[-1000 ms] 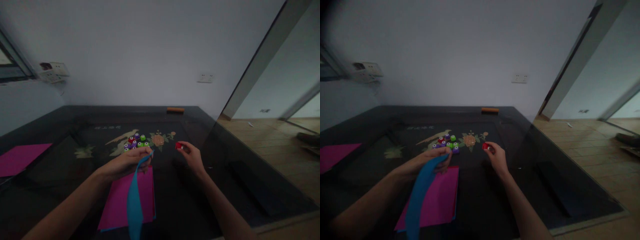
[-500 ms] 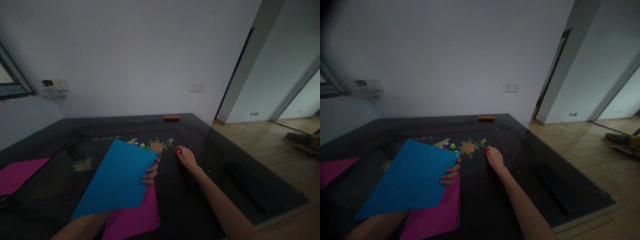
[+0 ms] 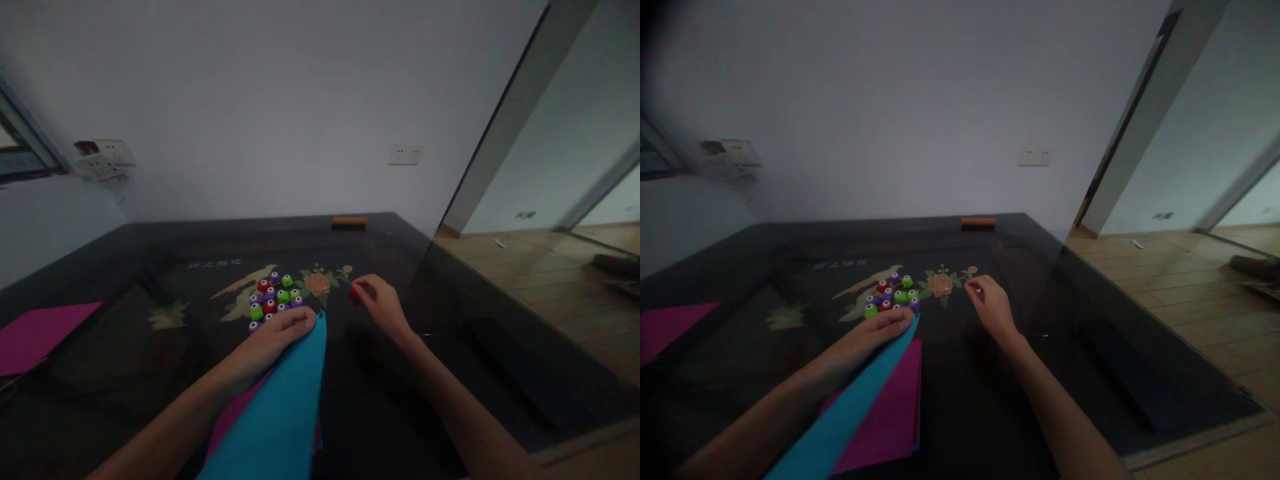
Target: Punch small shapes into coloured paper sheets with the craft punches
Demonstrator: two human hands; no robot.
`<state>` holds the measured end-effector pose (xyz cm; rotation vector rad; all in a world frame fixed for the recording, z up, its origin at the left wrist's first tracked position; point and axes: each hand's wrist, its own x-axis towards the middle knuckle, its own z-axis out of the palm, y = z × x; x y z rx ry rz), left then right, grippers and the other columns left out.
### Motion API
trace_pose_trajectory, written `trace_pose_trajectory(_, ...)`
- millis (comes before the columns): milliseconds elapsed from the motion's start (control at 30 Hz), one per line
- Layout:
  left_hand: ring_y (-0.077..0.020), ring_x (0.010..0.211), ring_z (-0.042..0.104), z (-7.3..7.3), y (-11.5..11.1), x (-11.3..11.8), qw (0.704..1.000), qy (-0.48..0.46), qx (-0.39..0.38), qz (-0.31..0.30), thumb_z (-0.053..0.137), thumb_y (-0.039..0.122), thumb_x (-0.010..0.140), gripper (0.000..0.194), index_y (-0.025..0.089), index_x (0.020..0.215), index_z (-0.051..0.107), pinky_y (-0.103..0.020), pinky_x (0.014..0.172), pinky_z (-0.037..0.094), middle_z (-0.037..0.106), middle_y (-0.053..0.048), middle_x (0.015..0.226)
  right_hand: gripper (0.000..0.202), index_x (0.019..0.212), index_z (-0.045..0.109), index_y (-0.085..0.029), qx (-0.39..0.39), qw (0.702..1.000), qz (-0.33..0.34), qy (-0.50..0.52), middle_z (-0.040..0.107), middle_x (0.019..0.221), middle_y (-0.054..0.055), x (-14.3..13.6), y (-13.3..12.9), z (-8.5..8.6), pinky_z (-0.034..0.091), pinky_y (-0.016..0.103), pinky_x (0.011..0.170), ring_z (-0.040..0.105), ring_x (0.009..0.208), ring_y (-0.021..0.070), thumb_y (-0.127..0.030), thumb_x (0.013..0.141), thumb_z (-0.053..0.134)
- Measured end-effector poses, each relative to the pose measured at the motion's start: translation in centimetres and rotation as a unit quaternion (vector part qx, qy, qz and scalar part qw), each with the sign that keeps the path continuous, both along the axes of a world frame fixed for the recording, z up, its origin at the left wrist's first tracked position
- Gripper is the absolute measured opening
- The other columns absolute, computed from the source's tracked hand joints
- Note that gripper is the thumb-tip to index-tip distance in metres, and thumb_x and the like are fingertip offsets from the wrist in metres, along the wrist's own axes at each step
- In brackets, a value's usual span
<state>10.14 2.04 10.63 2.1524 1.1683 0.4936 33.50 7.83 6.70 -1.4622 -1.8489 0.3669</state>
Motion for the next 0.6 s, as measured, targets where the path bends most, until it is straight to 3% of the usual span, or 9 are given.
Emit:
trace_pose_trajectory(67,-0.0117,0.062,0.053,1.5,-0.9,-0.4,0.996,-0.074,-0.041,0.025,0.034,0.042,0.092,0.034,0.018,0.087,0.058,-0.020,0.054,0.044,0.057,0.002,0.072,0.026,0.084,0.063,-0.017,-0.065,0.987,0.104,0.107,0.068,0.082,0.006,-0.9,-2.0,2.0,0.051,0.028,0.066,0.065,0.076,0.0171,-0.035,0.089,0.046)
trace_pose_trajectory(133,-0.0125,0.067,0.054,2.6,-1.4,-0.6,0.990,-0.119,-0.068,0.029,0.044,0.038,0.089,0.025,0.019,0.081,0.056,-0.021,0.060,0.043,0.057,0.003,0.073,0.027,0.079,0.062,-0.016,-0.157,0.940,0.216,0.214,0.066,0.073,0.004,-1.9,-4.0,3.6,0.049,0.025,0.056,0.063,0.065,0.0149,-0.038,0.087,0.049)
trace_pose_trajectory(200,-0.0137,0.072,0.055,3.4,-1.6,-0.7,0.994,-0.094,-0.049,0.025,0.045,0.035,0.090,0.021,0.020,0.081,0.057,-0.023,0.066,0.042,0.059,0.003,0.077,0.026,0.081,0.062,-0.016,-0.239,0.896,0.273,0.257,0.065,0.073,0.003,-2.6,-5.5,4.5,0.048,0.023,0.054,0.063,0.065,0.0142,-0.040,0.085,0.054)
trace_pose_trajectory(400,-0.0163,0.081,0.059,4.0,-2.2,-0.4,0.999,-0.005,-0.046,0.002,0.042,0.031,0.092,0.020,0.022,0.089,0.060,-0.027,0.074,0.042,0.064,0.002,0.086,0.027,0.080,0.059,-0.015,-0.307,0.854,0.298,0.296,0.063,0.070,0.001,-3.1,-6.5,4.5,0.046,0.020,0.048,0.061,0.062,0.0118,-0.041,0.084,0.057)
trace_pose_trajectory(600,-0.0197,0.084,0.061,3.0,-2.3,-0.3,0.999,0.027,-0.018,-0.007,0.045,0.035,0.091,0.022,0.025,0.091,0.064,-0.031,0.078,0.042,0.067,0.000,0.088,0.021,0.083,0.059,-0.016,-0.329,0.858,0.303,0.254,0.063,0.066,-0.001,-3.1,-6.4,4.5,0.045,0.019,0.048,0.060,0.058,0.0104,-0.037,0.083,0.060)
